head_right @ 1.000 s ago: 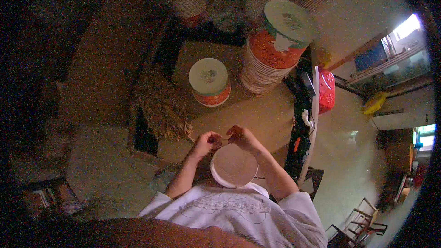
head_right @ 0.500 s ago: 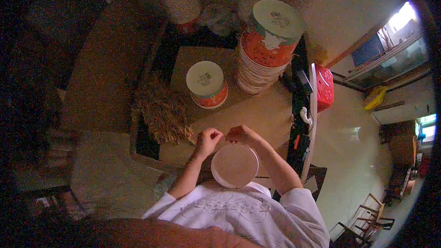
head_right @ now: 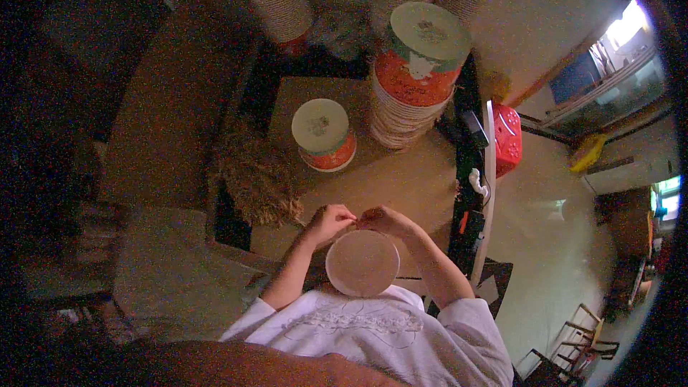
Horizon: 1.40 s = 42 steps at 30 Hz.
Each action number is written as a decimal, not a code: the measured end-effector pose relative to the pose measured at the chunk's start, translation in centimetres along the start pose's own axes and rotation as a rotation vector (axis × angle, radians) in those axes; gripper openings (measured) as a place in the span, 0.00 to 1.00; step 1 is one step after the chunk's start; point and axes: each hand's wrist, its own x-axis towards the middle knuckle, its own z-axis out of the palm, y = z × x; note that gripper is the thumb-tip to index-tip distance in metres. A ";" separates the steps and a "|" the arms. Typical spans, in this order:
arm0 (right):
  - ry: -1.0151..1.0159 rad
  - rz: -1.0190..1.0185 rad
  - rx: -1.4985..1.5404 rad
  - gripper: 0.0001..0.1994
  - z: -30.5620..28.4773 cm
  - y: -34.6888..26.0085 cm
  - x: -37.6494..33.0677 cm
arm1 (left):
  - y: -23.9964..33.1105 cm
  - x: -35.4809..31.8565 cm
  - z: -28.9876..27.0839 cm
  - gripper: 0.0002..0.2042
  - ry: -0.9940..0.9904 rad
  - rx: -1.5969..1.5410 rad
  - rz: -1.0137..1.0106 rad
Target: Cleaning and sorting natural fibers into a container at a packaging workbench.
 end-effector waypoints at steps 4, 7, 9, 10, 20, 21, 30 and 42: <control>0.025 0.057 0.150 0.08 0.1 0.4 -0.3 | -0.2 0.3 0.6 0.04 0.007 0.007 -0.053; 0.038 0.008 0.225 0.08 0.4 0.6 -0.3 | -0.6 0.2 1.1 0.04 0.002 -0.063 -0.164; 0.055 -0.014 0.288 0.09 0.3 0.9 -0.4 | 0.6 0.1 1.2 0.04 -0.037 -0.551 -0.080; 0.068 0.034 0.233 0.09 0.2 0.6 -0.3 | 0.3 0.1 1.1 0.04 -0.031 -0.552 -0.081; 0.127 0.080 0.195 0.11 0.6 1.9 0.0 | -1.9 0.4 1.9 0.05 -0.110 -0.348 -0.225; 0.131 0.081 0.197 0.11 0.2 1.9 -0.2 | -1.0 0.4 1.6 0.04 -0.093 -0.482 -0.213; 0.056 0.137 0.350 0.15 -0.5 2.3 -0.1 | -1.0 0.8 0.9 0.02 0.043 -0.515 -0.211; 0.112 0.356 0.309 0.10 -0.4 1.2 0.7 | -3.4 1.7 2.7 0.04 0.158 -0.241 -0.181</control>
